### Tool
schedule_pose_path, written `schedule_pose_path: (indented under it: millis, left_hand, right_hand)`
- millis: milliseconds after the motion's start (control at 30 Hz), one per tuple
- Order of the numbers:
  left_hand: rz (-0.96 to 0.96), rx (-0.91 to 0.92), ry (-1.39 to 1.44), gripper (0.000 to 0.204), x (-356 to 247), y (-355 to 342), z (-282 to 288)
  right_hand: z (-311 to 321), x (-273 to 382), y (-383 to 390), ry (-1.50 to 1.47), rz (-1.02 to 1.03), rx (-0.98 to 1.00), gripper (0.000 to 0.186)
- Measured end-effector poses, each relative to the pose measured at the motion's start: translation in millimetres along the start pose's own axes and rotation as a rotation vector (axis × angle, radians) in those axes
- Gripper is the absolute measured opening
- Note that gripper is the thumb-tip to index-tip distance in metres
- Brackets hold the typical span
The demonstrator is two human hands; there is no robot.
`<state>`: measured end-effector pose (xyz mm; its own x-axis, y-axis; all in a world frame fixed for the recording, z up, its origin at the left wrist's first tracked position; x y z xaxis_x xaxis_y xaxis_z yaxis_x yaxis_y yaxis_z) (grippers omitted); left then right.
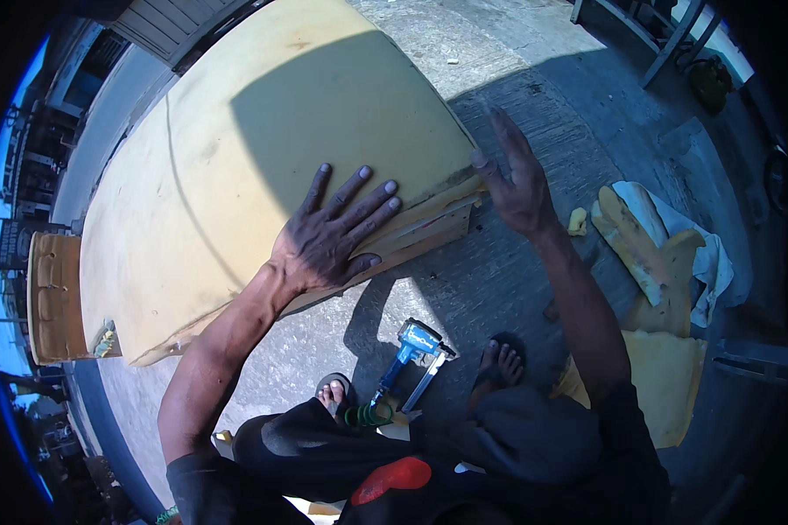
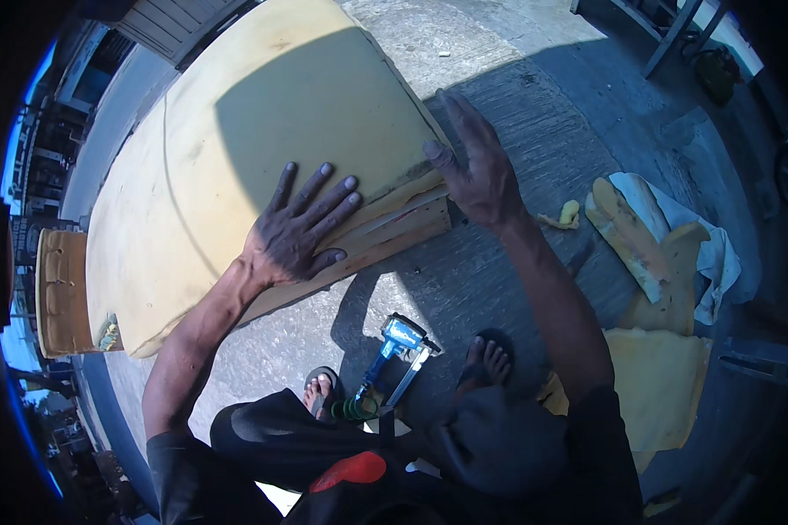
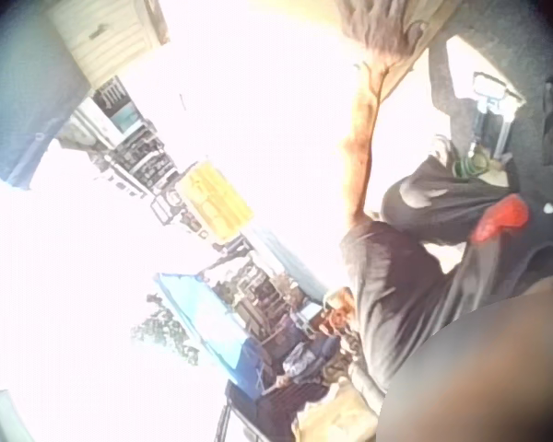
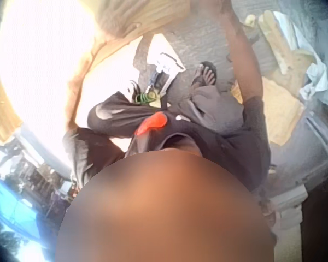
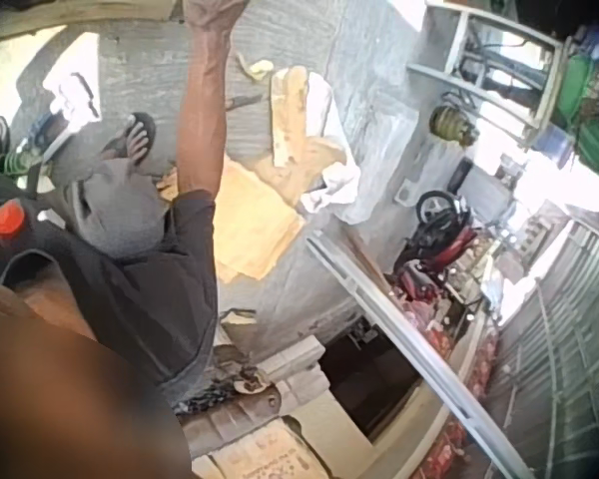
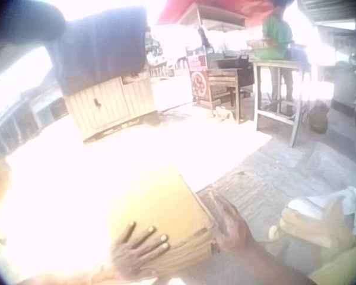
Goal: The person is upholstering a large furniture cushion. They apply glue to the edges, attach foam padding, and secure the material using a pneumatic staple gun. The person also uses a knife to trim excess foam and scissors to cut the padding.
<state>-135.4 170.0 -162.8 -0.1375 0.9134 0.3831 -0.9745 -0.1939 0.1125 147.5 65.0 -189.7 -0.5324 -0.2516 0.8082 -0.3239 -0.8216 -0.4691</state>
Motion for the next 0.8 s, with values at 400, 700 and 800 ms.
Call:
schedule_pose_path:
  millis: [400, 700, 800]
  left_hand:
    - [0.508, -0.269, 0.093, 0.072, -67.0, -14.9, -3.5]
    - [1.030, -0.684, 0.537, 0.064, -147.4, -25.0, 7.2]
    - [1.215, -0.794, 0.542, 0.053, -159.2, -3.1, 0.1]
  right_hand:
    - [-49.9, -31.1, -8.9, 0.030, 0.216, 0.208, 0.053]
    - [-36.0, -28.9, -1.1, -0.100, 0.071, 0.137, 0.052]
    - [-22.5, -13.9, 8.9, 0.109, 0.235, 0.122, 0.051]
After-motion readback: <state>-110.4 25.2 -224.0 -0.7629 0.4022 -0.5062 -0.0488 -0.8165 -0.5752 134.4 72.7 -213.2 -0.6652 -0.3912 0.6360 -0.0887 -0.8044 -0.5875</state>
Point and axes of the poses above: each hand's wrist, its own y-axis away from the middle knuckle, its own z-axis out of the back of the hand, x = y × z, the point moved 2 cm from there along -y, towards the middle knuckle, and after that the axes turned 13 degrees about -y, right-handed, at the moved point
